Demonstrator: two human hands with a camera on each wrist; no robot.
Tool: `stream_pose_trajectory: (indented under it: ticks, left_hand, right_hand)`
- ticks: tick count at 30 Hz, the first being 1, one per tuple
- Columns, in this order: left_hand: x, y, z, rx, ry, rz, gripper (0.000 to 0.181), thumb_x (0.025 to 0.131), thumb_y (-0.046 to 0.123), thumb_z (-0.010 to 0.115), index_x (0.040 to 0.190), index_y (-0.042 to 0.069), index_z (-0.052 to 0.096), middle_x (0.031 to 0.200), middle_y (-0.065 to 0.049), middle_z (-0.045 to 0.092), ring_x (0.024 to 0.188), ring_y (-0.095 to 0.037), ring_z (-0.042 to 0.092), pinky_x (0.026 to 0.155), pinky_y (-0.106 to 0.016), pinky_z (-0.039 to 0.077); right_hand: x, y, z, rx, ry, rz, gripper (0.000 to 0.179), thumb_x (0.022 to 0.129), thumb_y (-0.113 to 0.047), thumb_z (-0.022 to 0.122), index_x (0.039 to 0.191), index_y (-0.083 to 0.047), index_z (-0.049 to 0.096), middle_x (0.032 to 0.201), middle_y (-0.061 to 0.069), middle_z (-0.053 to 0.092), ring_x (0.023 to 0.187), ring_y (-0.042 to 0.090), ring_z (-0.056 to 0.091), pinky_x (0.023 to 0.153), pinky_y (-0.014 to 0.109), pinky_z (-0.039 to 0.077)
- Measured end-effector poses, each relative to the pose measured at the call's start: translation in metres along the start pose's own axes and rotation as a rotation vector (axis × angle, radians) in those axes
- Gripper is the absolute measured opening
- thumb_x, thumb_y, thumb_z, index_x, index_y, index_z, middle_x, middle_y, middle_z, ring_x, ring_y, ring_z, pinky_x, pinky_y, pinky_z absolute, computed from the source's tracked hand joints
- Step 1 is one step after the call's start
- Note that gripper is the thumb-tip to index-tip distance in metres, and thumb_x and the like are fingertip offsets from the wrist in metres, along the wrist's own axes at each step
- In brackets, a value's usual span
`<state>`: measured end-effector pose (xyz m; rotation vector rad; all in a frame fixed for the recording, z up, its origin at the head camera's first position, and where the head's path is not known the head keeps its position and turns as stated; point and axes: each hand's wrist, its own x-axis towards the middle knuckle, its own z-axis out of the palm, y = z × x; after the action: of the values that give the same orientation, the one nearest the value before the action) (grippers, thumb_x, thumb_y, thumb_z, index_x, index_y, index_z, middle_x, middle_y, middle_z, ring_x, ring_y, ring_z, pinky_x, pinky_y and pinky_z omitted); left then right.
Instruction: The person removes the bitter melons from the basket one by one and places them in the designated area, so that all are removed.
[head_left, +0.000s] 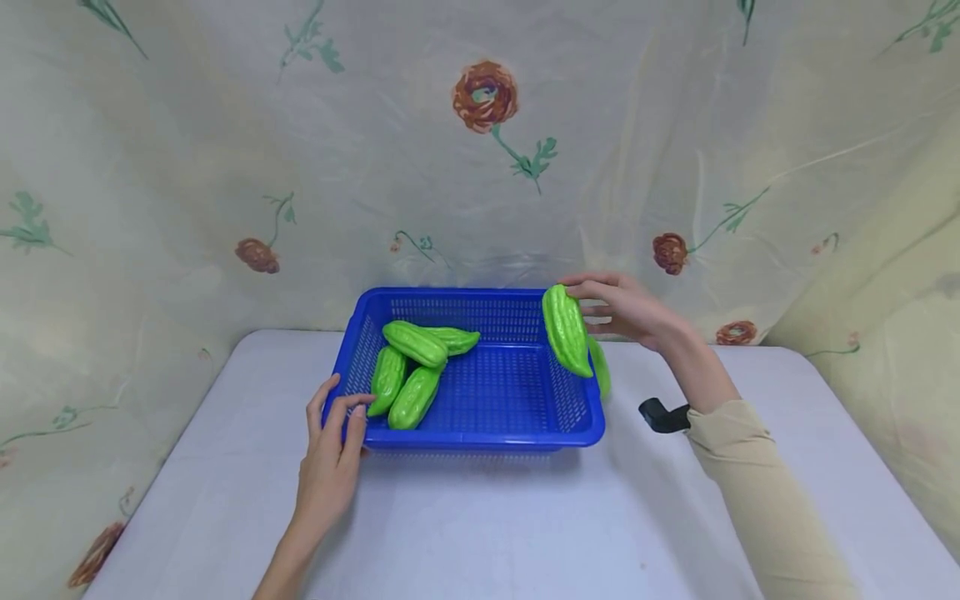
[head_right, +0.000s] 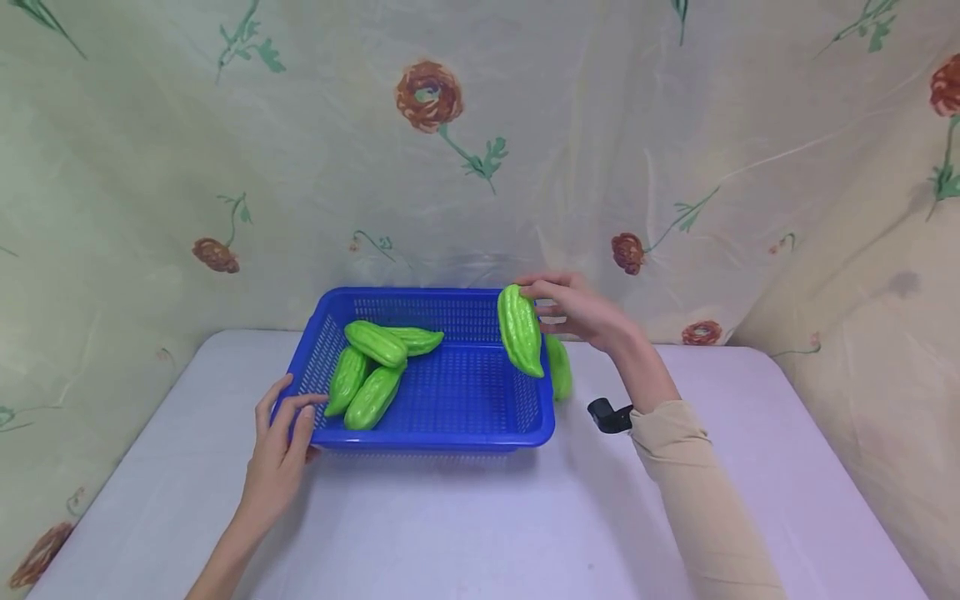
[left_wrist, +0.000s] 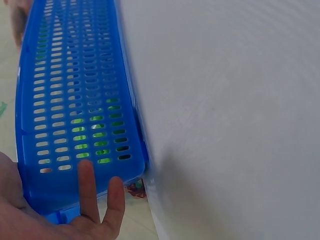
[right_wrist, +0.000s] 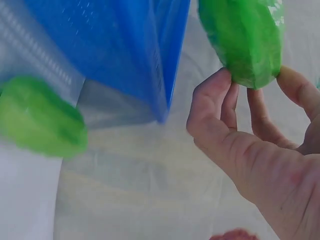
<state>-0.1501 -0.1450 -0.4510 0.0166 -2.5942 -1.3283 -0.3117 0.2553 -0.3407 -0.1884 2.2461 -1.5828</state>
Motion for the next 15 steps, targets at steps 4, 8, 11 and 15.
stream_pose_trajectory:
  ticks: [4, 8, 11, 15]
  left_hand:
    - [0.000, 0.000, 0.000, 0.001, -0.004, 0.000, 0.037, 0.119, 0.036, 0.036, 0.138, 0.018, 0.063, 0.179, -0.004, 0.018, 0.086, -0.023, 0.073, 0.069, -0.030, 0.051]
    - [0.000, -0.001, 0.000, 0.002, -0.004, 0.004, 0.038, 0.119, 0.036, 0.036, 0.139, 0.018, 0.062, 0.179, -0.004, 0.017, 0.085, -0.023, 0.073, 0.068, -0.029, 0.051]
    - [0.000, -0.002, 0.000, 0.003, -0.003, 0.007, 0.038, 0.119, 0.036, 0.036, 0.139, 0.017, 0.062, 0.179, -0.004, 0.017, 0.086, -0.022, 0.073, 0.068, -0.029, 0.051]
    - [0.000, -0.001, 0.001, 0.007, -0.001, 0.007, 0.037, 0.119, 0.035, 0.036, 0.138, 0.017, 0.062, 0.179, -0.004, 0.017, 0.086, -0.022, 0.073, 0.069, -0.028, 0.052]
  right_hand:
    - [-0.005, 0.013, -0.016, 0.056, 0.014, 0.006, 0.058, 0.113, -0.042, 0.054, 0.158, -0.008, 0.041, 0.140, 0.002, 0.057, 0.128, 0.023, 0.062, 0.097, 0.033, 0.061]
    - [-0.009, 0.026, -0.033, 0.104, 0.030, 0.029, 0.048, 0.114, -0.043, 0.052, 0.151, -0.013, 0.046, 0.141, 0.001, 0.054, 0.126, 0.017, 0.062, 0.098, 0.033, 0.062]
    - [-0.011, 0.037, -0.044, 0.115, 0.048, 0.046, 0.046, 0.113, -0.045, 0.052, 0.149, -0.016, 0.049, 0.135, -0.005, 0.059, 0.121, 0.012, 0.063, 0.097, 0.031, 0.062]
    - [-0.012, 0.049, -0.056, 0.123, 0.061, 0.066, 0.054, 0.114, -0.044, 0.051, 0.154, -0.010, 0.043, 0.122, -0.014, 0.066, 0.114, 0.007, 0.066, 0.094, 0.028, 0.061]
